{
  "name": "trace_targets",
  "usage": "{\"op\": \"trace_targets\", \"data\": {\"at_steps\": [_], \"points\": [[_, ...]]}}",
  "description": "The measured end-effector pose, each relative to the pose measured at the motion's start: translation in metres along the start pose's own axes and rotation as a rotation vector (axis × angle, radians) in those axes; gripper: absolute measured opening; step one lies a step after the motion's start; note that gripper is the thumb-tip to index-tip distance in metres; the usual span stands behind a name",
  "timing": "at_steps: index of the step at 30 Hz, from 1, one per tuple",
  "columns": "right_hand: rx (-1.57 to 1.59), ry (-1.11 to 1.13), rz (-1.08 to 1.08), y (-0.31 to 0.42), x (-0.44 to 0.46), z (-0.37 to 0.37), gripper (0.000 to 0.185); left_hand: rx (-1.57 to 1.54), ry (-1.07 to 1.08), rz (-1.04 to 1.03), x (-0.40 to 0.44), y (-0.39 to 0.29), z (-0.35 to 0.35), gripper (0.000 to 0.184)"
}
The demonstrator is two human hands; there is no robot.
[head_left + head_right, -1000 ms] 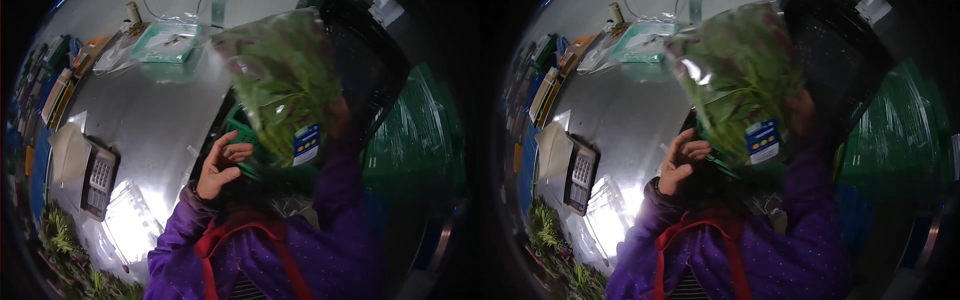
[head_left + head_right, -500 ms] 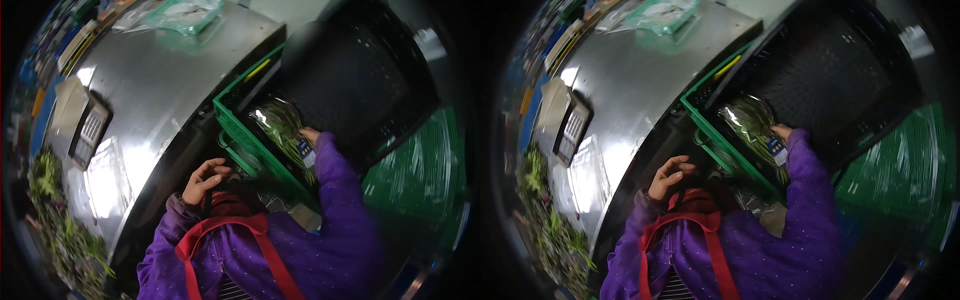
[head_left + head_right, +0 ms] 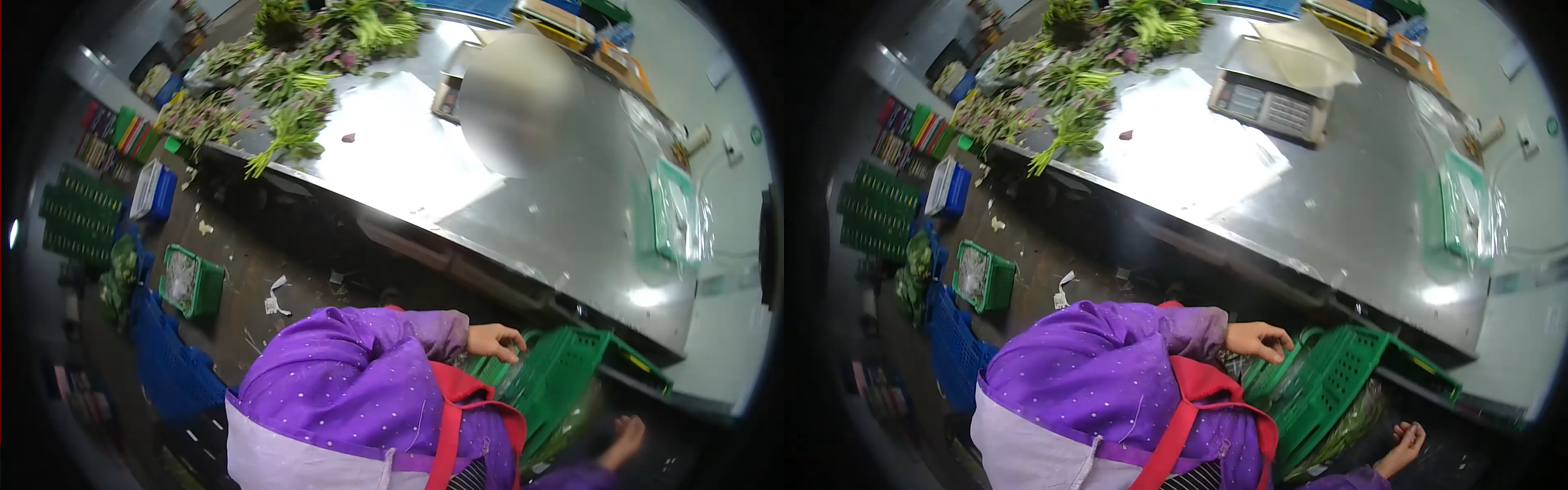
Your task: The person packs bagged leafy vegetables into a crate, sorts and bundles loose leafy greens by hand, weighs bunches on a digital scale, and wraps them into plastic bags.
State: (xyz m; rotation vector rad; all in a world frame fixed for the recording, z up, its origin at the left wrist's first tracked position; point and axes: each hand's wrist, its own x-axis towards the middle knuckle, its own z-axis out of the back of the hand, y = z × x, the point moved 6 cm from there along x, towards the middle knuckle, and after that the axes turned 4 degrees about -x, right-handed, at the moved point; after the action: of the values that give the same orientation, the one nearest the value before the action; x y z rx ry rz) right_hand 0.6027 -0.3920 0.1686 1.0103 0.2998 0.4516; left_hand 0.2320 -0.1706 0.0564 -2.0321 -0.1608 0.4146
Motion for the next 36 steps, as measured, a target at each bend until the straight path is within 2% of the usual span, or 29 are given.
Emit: {"op": "trace_targets", "data": {"at_steps": [2, 4, 5, 6, 7, 9, 10, 11, 12, 13, 14, 16, 17, 19, 20, 22, 24, 25, 26, 28, 32, 34, 36], "points": [[0.006, 0.067, 0.089, 0.046, 0.005, -0.045, 0.022, 0.031, -0.085, -0.04, -0.018, -0.008, 0.032, 0.041], [-0.053, 0.23, 0.163, 0.086, -0.002, -0.106, 0.022, 0.139, -0.289, -0.259, -0.061, -0.041, 0.087, 0.036], [-0.037, 0.315, 0.15, 0.089, -0.002, -0.139, 0.019, 0.363, -0.531, -0.289, -0.105, -0.081, 0.119, 0.036], [-0.051, 0.372, 0.171, 0.085, -0.003, -0.172, 0.017, 0.729, -0.786, -0.329, -0.149, -0.108, 0.16, 0.036], [-0.077, 0.428, 0.176, 0.097, -0.016, -0.209, 0.016, 0.873, -1.084, -0.44, -0.2, -0.12, 0.207, 0.034], [-0.078, 0.569, 0.174, 0.116, -0.045, -0.287, 0.015, 0.88, -1.468, -0.305, -0.315, -0.154, 0.288, 0.041], [-0.049, 0.652, 0.168, 0.124, -0.059, -0.326, 0.014, 1.143, -1.636, -0.209, -0.369, -0.174, 0.316, 0.058], [0.008, 0.658, 0.088, 0.137, -0.081, -0.366, 0.013, 1.407, -1.828, 0.078, -0.423, -0.153, 0.375, 0.074], [-0.018, 0.743, 0.128, 0.141, -0.091, -0.404, 0.013, 1.418, -1.928, 0.247, -0.467, -0.145, 0.416, 0.079], [-0.013, 0.76, 0.066, 0.148, -0.104, -0.447, 0.014, 1.466, -1.931, 0.397, -0.504, -0.13, 0.461, 0.083], [-0.014, 0.775, -0.001, 0.157, -0.121, -0.484, 0.014, 1.385, -1.901, 0.563, -0.531, -0.119, 0.495, 0.082], [-0.019, 0.883, 0.027, 0.221, -0.172, -0.562, 0.014, 1.228, -1.776, 0.75, -0.56, -0.096, 0.545, 0.068], [-0.051, 0.985, 0.044, 0.246, -0.192, -0.597, 0.015, 1.229, -1.66, 0.723, -0.56, -0.096, 0.553, 0.056], [-0.074, 1.153, 0.1, 0.292, -0.218, -0.66, 0.017, 1.186, -1.483, 0.624, -0.559, -0.097, 0.568, 0.03], [-0.077, 1.217, 0.134, 0.311, -0.228, -0.685, 0.017, 1.29, -1.465, 0.444, -0.558, -0.101, 0.567, 0.024], [-0.07, 1.23, 0.156, 0.344, -0.237, -0.729, 0.018, 0.955, -1.472, 0.391, -0.572, -0.104, 0.575, 0.023], [-0.078, 1.26, 0.176, 0.366, -0.24, -0.772, 0.018, 0.64, -1.651, 0.29, -0.599, -0.115, 0.578, 0.027], [-0.104, 1.279, 0.212, 0.377, -0.243, -0.792, 0.018, 0.643, -1.633, 0.184, -0.615, -0.112, 0.586, 0.029], [-0.131, 1.304, 0.248, 0.387, -0.247, -0.815, 0.018, 0.218, -1.624, -0.133, -0.627, -0.092, 0.599, 0.026], [-0.146, 1.395, 0.303, 0.401, -0.258, -0.858, 0.016, -0.231, -1.579, -0.311, -0.645, -0.113, 0.591, 0.021], [-0.133, 1.538, 0.296, 0.44, -0.287, -0.939, 0.015, -0.351, -1.79, -0.863, -0.698, -0.183, 0.578, 0.013], [-0.109, 1.584, 0.297, 0.463, -0.301, -0.988, 0.018, -0.26, -1.845, -1.121, -0.713, -0.203, 0.592, 0.013], [-0.095, 1.58, 0.432, 0.476, -0.305, -1.052, 0.021, -0.392, -1.864, -1.191, -0.696, -0.195, 0.631, 0.016]]}}
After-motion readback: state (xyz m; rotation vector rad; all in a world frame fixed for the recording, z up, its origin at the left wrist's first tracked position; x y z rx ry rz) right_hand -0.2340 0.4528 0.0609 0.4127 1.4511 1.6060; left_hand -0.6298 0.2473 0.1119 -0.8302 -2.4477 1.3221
